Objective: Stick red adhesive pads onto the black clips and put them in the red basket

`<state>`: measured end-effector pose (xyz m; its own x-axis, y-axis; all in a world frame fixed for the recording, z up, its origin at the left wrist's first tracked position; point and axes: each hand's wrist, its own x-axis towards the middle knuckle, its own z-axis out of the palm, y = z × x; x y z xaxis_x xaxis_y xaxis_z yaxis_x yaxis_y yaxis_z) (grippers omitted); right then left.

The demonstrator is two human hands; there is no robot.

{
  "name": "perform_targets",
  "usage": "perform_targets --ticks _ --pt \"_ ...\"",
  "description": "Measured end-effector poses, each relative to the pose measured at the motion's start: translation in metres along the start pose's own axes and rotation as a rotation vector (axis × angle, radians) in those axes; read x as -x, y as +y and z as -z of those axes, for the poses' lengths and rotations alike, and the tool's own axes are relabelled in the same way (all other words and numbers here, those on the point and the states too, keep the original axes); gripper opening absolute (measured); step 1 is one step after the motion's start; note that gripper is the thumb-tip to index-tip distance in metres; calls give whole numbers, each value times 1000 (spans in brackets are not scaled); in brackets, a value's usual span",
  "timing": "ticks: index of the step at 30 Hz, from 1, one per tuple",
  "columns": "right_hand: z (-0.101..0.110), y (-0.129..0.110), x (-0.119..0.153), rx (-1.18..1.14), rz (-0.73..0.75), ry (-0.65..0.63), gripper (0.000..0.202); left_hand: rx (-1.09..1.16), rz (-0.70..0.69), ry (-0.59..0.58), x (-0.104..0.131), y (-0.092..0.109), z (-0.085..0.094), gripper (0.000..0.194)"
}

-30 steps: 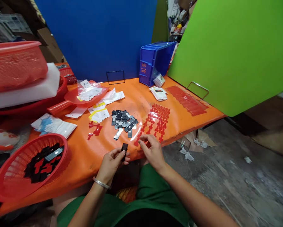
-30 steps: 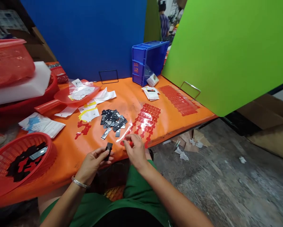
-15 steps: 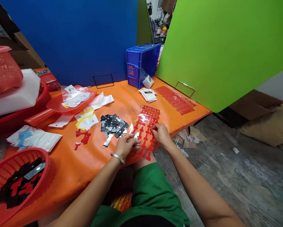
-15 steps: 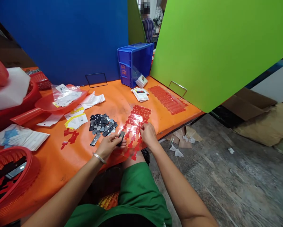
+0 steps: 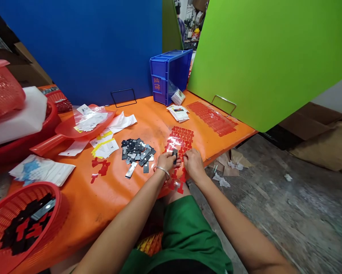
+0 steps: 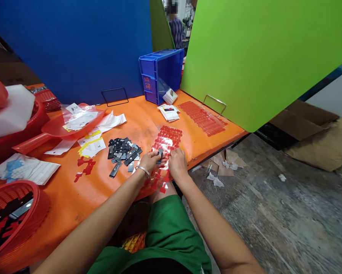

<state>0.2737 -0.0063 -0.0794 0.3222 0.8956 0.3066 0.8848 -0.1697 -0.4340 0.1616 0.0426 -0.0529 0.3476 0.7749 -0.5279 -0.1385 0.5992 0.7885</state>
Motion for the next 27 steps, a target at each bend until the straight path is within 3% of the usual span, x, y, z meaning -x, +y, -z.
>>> perform_targets --ticks 4,10,16,19,22,27 --pt "2 2 -3 -106 -45 54 9 -3 23 24 -2 0 0 9" --pt "13 5 0 -445 -151 89 5 7 42 48 -2 0 -1 11" --pt "18 4 1 -842 -336 181 17 28 25 43 3 7 -3 12" --pt "26 -11 9 -972 -339 146 24 48 -15 16 22 16 6 7" --pt "38 -34 23 -1089 -341 64 27 60 -50 -1 55 21 26 13" --pt "46 -75 52 -1174 -315 -144 26 129 -22 51 111 8 68 26"
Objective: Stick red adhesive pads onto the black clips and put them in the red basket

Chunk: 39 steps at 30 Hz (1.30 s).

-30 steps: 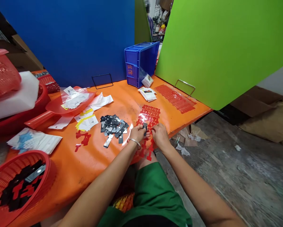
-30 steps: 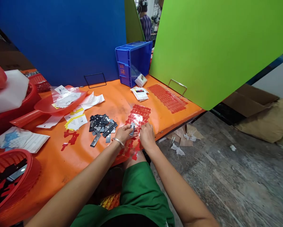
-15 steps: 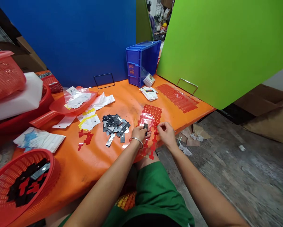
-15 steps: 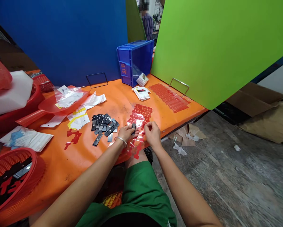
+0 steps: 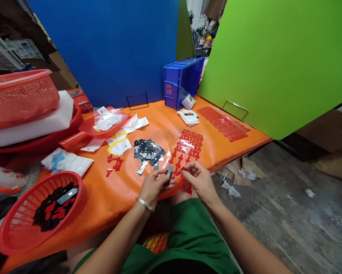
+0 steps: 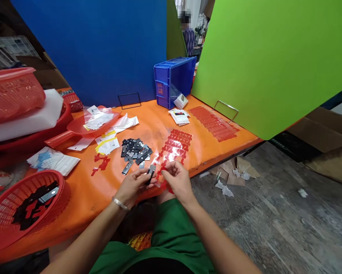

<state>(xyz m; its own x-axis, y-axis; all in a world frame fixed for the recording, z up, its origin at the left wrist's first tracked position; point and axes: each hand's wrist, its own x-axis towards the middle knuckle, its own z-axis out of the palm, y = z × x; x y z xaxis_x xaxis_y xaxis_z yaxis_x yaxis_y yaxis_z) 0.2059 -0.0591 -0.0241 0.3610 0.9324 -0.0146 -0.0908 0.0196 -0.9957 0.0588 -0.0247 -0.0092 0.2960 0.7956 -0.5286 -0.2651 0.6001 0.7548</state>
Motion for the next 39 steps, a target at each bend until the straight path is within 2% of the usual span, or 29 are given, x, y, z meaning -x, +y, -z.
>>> perform_targets --ticks 5,11,21,39 --pt "-32 5 28 -6 -49 -119 22 79 7 17 32 -16 28 36" --pt "-49 11 44 15 -73 -225 18 104 -52 36 42 -25 41 41" --pt "-53 16 48 94 -34 -250 15 60 -84 18 42 -28 49 40" --pt "-49 21 46 144 -28 -276 11 83 -36 -12 44 -26 48 35"
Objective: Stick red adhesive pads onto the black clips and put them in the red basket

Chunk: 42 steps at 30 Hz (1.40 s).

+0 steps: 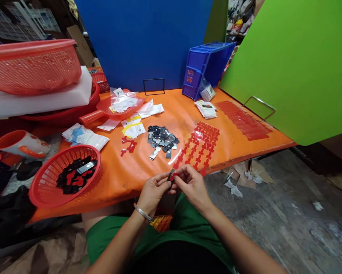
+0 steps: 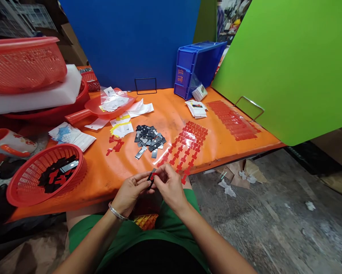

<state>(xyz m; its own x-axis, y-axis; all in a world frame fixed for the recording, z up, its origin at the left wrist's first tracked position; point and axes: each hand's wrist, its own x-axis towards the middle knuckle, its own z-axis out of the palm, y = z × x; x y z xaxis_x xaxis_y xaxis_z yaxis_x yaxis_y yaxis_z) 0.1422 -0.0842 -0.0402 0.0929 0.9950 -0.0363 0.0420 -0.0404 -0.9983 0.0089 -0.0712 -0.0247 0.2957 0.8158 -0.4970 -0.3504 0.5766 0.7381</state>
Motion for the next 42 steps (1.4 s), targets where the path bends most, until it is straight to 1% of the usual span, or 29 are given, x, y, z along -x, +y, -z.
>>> perform_targets --ticks 11,20,22,25,28,30,33,35,39,42 --pt "0 -2 0 6 -8 8 11 -15 1 -10 1 -2 1 37" --pt "0 -1 0 18 -1 10 10 -25 -13 -10 2 -2 -1 43" --pt "-1 -1 0 20 4 12 10 -31 -22 3 1 -3 -2 44" --pt "-2 -1 1 44 20 14 9 -35 -41 52 -1 -6 -2 43" --pt "-3 -3 4 132 85 16 5 -39 -86 94 -3 -10 -2 41" --pt "-4 -4 7 254 190 45 4 -42 -126 102 -3 -13 -2 39" --pt "-5 -8 11 453 394 124 6 -43 -178 100 -3 -13 -4 38" --pt "-6 -10 12 513 467 167 8 -48 -199 90 -3 -12 -6 38" --pt "-4 -16 7 521 468 238 6 -63 -211 66 -2 -10 -10 36" --pt "0 -19 1 451 397 197 6 -73 -207 64 -1 -10 -11 34"
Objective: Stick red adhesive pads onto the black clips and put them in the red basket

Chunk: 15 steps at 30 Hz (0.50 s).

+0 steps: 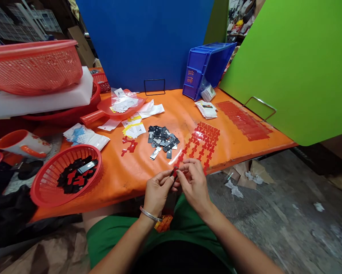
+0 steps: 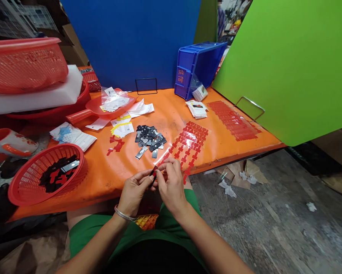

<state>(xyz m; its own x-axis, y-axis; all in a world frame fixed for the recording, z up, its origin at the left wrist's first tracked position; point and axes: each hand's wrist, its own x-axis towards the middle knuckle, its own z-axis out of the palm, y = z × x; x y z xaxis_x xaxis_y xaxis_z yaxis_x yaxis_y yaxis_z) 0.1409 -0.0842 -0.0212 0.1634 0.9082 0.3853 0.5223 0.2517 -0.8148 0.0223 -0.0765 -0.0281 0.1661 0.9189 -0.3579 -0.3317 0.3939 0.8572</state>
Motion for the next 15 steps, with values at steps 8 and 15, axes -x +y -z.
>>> perform_targets --ticks 8,15 --pt "1 3 -4 -40 -60 -42 6 0 16 -3 -1 1 0 34" --pt "2 3 -7 -47 -65 -56 8 -5 21 -14 0 1 0 34"
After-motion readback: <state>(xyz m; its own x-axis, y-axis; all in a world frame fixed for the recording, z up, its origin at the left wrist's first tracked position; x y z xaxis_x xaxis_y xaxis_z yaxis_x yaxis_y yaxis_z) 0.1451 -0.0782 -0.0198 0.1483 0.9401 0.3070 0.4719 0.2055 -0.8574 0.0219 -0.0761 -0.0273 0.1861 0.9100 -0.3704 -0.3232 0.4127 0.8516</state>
